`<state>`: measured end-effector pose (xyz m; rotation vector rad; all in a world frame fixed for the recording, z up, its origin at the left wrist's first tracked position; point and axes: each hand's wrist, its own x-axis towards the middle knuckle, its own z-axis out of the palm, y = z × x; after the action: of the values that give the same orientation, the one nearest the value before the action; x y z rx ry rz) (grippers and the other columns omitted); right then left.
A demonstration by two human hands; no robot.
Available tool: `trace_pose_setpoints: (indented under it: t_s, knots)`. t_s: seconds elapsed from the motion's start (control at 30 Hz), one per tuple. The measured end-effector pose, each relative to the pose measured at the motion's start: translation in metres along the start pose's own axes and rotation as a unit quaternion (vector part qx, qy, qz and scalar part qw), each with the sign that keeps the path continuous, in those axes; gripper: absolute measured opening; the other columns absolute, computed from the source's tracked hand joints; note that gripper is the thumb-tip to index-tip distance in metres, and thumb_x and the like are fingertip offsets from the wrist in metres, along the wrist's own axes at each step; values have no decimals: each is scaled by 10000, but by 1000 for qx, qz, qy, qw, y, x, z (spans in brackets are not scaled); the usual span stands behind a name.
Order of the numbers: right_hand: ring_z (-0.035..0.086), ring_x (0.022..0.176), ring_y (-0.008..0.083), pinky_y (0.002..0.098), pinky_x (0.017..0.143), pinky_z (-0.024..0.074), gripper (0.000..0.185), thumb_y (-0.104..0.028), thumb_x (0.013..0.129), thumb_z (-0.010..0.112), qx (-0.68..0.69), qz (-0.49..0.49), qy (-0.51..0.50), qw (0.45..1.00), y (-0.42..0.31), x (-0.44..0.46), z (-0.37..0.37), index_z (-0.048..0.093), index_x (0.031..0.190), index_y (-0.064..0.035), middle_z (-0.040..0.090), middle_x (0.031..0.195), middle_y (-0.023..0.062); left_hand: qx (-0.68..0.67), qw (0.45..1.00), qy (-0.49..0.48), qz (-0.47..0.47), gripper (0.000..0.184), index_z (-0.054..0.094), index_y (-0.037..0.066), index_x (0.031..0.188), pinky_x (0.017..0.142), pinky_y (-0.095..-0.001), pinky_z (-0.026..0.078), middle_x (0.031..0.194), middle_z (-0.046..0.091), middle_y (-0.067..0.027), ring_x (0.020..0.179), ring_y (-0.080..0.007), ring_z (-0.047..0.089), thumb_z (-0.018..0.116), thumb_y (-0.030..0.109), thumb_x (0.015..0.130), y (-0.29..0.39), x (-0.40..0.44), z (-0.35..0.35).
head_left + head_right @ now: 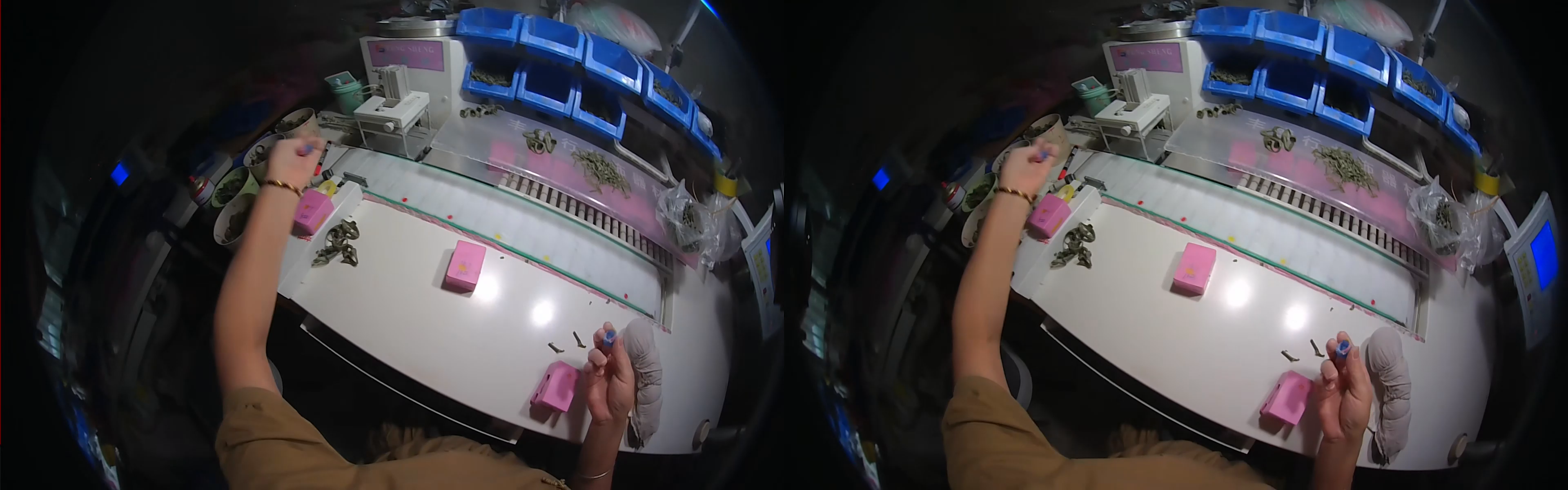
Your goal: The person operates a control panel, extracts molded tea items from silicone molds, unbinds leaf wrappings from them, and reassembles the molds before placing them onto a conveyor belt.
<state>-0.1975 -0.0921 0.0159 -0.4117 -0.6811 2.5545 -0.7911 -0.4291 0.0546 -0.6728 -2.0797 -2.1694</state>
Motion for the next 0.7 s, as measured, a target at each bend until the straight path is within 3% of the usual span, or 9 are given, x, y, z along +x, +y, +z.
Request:
trace_pose_setpoints:
  t_s: [0.03,0.07,0.13,0.17,0.23,0.3,0.47,0.57,0.7]
  knots:
    - [604,801,109,219,641,507,349,-226,1077,428,0,-3,7,1000,2,-2,2,476,1345,-8,596,1114,89,-2,1000,-6,-4,122,541,-86,1060,944,-424,517,904,568,-138,910,-261,610,512,-43,949,35,-46,51]
    - [537,714,91,212,590,440,349,-272,1082,410,-28,-12,14,999,6,-3,10,496,1307,-19,595,1030,74,-362,908,51,-206,191,541,-89,1142,1001,-414,507,1033,597,-170,1052,-277,622,496,-19,971,76,-89,109]
    - [450,589,62,213,522,354,385,-374,1085,375,-69,-27,25,997,9,-5,14,527,1215,-45,565,830,37,-334,897,-196,-214,227,528,-68,1199,978,-356,520,1155,623,-181,1108,-247,626,494,29,997,82,-145,154]
    - [430,578,73,193,518,345,386,-336,1073,429,-81,-49,18,995,12,-8,17,541,1184,17,535,783,40,-310,894,-211,-246,245,516,-59,1224,963,-337,527,1195,624,-183,1072,-222,636,497,42,1001,89,-175,182]
    - [414,595,71,191,537,350,388,-340,1072,427,-180,-90,34,979,14,-14,24,548,1172,15,501,773,19,-286,861,-287,-309,293,511,-41,1251,856,-282,558,1185,656,-163,941,-143,654,561,83,990,105,-229,226]
    - [420,632,71,197,564,360,379,-336,1071,430,-237,-123,71,961,15,-17,36,552,1176,7,483,786,6,-271,841,-362,-298,286,558,-25,1241,818,-262,538,1252,635,-176,889,-109,626,584,90,981,107,-275,260]
    - [500,758,57,196,670,431,287,-185,1050,485,-307,-175,99,930,14,-26,27,556,1267,-11,544,895,10,-333,791,-417,-300,241,598,-15,1207,884,-325,563,1213,647,-159,958,-169,662,597,51,974,113,-337,310]
    - [527,837,67,208,712,464,303,-79,1009,536,-383,-187,45,904,11,-29,15,541,1305,-12,586,1020,34,-345,772,-413,-338,239,602,-11,1202,889,-330,571,1158,659,-136,970,-179,672,603,47,971,105,-349,322]
    - [561,990,93,230,787,497,312,28,942,598,-351,-202,69,912,14,-29,17,558,1251,-2,578,1158,65,-306,815,-412,-270,216,600,-23,1164,902,-342,572,1095,665,-117,968,-194,677,620,9,951,101,-356,327]
